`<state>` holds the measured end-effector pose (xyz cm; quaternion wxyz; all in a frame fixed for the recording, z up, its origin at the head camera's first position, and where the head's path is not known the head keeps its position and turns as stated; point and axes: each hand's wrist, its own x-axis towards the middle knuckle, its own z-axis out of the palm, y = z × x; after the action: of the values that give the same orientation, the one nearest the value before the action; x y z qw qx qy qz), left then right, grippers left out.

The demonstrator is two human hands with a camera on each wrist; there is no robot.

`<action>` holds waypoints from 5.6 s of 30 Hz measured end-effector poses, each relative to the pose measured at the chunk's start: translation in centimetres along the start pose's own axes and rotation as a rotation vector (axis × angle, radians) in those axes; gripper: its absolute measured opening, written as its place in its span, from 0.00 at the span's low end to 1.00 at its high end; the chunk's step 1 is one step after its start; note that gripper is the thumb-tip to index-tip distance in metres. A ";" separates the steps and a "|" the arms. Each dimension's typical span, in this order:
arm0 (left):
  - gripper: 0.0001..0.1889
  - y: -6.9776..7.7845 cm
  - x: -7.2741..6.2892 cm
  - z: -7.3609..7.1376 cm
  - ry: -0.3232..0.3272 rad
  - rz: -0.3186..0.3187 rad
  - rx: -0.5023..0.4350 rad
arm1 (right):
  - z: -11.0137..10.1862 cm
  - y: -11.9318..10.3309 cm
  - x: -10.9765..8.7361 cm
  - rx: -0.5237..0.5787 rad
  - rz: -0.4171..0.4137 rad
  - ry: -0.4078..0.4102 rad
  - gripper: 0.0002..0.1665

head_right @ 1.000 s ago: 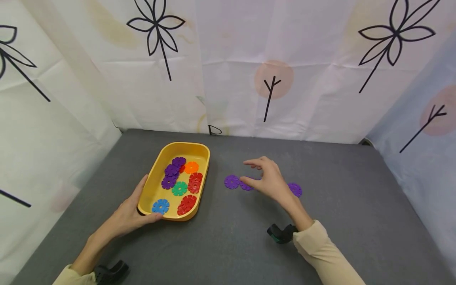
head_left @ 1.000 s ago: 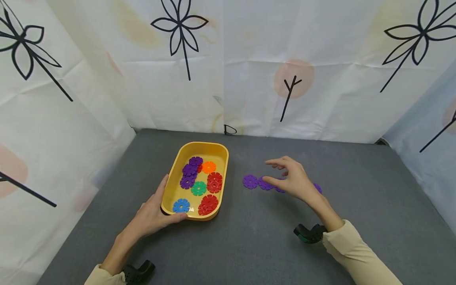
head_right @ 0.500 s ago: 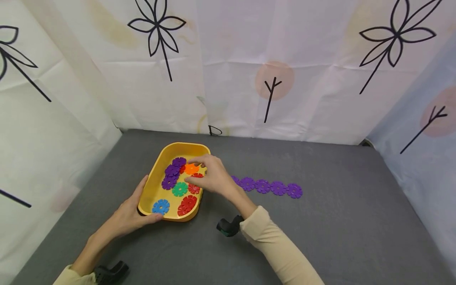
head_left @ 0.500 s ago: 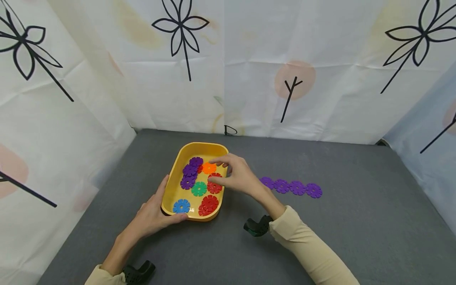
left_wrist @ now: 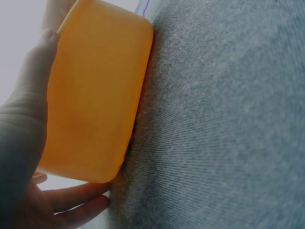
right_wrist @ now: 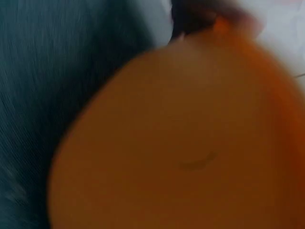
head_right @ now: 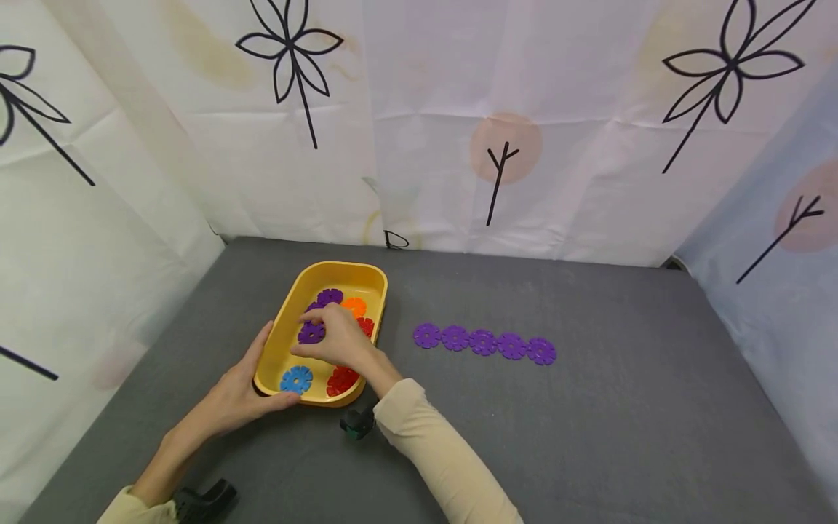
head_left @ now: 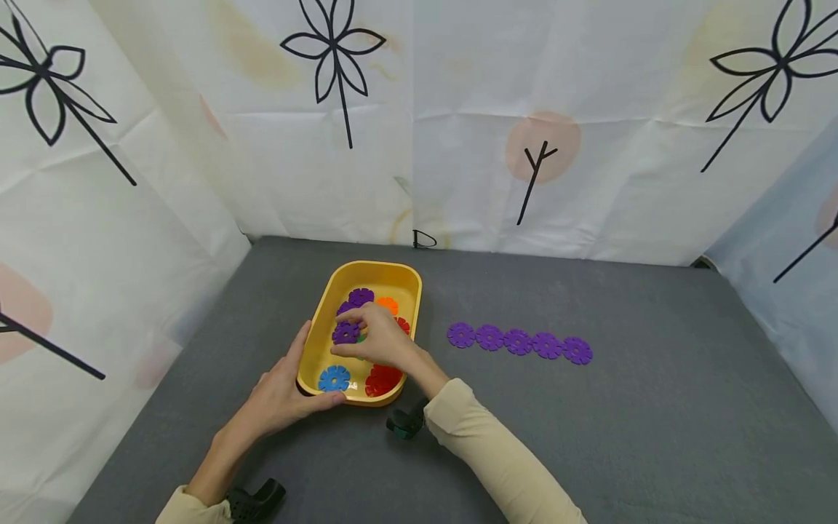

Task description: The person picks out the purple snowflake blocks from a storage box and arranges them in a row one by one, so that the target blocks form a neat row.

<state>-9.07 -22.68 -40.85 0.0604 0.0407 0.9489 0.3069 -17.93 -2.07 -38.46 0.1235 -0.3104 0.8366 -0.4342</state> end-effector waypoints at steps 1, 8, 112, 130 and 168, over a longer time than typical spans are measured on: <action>0.67 0.0 0.0 0.0 0.000 0.003 0.000 | 0.1 0.1 0.2 -0.029 0.019 -0.007 0.31; 0.67 0.2 0.1 0.0 -0.010 0.007 0.003 | 0.8 0.5 0.8 -0.228 0.161 -0.072 0.31; 0.67 0.1 0.0 0.5 0.021 -0.008 0.000 | -17.5 11.8 -20.5 0.026 0.412 0.348 0.38; 0.66 0.4 0.2 0.4 0.009 -0.008 0.069 | -20.1 15.8 -26.4 -0.104 0.610 0.328 0.43; 0.65 1.6 -2.0 -0.1 -0.099 -0.076 0.086 | -16.3 4.7 -13.9 -0.191 0.188 0.392 0.28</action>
<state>-7.06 -21.72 -39.62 0.1171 0.0221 0.9579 0.2611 -16.85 19.24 -33.39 -0.0312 -0.1512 0.9071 -0.3915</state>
